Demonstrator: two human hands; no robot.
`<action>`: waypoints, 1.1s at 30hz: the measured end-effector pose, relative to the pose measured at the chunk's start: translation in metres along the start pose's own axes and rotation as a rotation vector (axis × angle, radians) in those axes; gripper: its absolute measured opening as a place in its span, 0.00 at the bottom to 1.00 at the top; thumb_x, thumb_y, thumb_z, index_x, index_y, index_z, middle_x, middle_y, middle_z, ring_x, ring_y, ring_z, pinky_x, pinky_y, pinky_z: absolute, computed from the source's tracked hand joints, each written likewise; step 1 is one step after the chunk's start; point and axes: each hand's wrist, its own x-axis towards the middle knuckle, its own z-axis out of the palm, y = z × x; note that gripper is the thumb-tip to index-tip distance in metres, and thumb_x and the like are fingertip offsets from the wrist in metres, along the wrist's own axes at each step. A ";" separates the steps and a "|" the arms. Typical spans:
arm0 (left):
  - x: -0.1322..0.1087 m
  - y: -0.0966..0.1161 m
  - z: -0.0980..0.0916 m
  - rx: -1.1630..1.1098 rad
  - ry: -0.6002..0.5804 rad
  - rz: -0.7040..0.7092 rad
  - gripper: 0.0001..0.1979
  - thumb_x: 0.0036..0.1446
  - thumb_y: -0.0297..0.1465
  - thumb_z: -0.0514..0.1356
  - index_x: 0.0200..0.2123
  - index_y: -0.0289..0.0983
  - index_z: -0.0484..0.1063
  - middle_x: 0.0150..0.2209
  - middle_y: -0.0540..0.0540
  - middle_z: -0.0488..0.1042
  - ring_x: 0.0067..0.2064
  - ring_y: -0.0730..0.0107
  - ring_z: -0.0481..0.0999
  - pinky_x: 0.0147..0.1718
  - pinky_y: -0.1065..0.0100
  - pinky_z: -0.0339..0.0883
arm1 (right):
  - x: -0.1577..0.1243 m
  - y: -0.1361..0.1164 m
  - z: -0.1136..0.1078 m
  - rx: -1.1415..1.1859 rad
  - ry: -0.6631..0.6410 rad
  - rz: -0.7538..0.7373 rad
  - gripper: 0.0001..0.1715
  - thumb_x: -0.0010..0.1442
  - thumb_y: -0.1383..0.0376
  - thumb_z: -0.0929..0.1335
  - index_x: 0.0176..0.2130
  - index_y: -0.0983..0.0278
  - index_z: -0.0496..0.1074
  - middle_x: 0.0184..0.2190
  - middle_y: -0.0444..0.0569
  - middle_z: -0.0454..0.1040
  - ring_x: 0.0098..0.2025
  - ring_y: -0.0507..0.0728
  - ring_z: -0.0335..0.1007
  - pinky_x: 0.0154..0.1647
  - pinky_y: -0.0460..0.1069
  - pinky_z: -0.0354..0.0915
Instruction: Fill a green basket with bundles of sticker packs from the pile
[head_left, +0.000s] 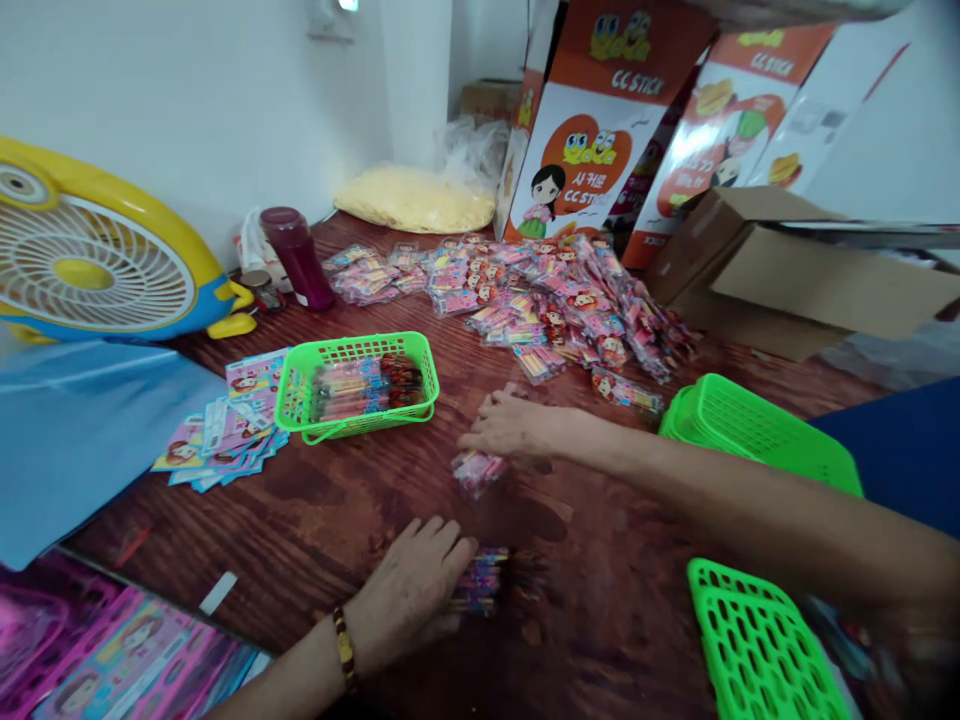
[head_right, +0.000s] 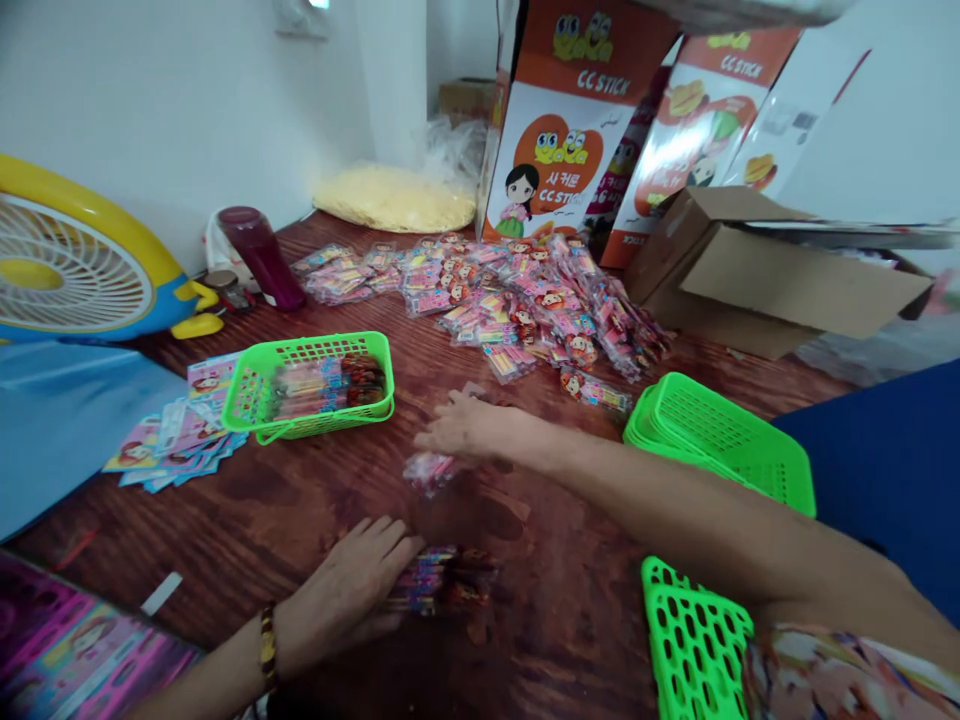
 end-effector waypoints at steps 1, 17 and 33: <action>0.000 0.000 0.000 0.002 0.005 -0.001 0.27 0.52 0.34 0.65 0.53 0.42 0.59 0.48 0.45 0.67 0.49 0.56 0.66 0.50 0.54 0.60 | 0.004 -0.001 0.008 -0.022 -0.013 -0.007 0.23 0.58 0.69 0.67 0.54 0.60 0.66 0.41 0.53 0.76 0.48 0.63 0.67 0.52 0.58 0.54; -0.007 0.007 0.004 0.163 0.066 0.020 0.31 0.53 0.32 0.64 0.58 0.37 0.57 0.50 0.41 0.68 0.49 0.53 0.66 0.50 0.53 0.59 | -0.020 -0.051 0.017 0.223 0.171 0.415 0.25 0.51 0.63 0.68 0.49 0.66 0.62 0.43 0.55 0.75 0.44 0.64 0.73 0.51 0.59 0.61; -0.026 0.019 0.020 0.167 0.330 -0.024 0.25 0.53 0.32 0.64 0.54 0.42 0.63 0.59 0.39 0.61 0.61 0.51 0.57 0.59 0.48 0.52 | -0.029 -0.107 0.003 0.600 0.057 0.360 0.24 0.57 0.58 0.68 0.51 0.63 0.65 0.50 0.54 0.73 0.48 0.62 0.72 0.45 0.51 0.65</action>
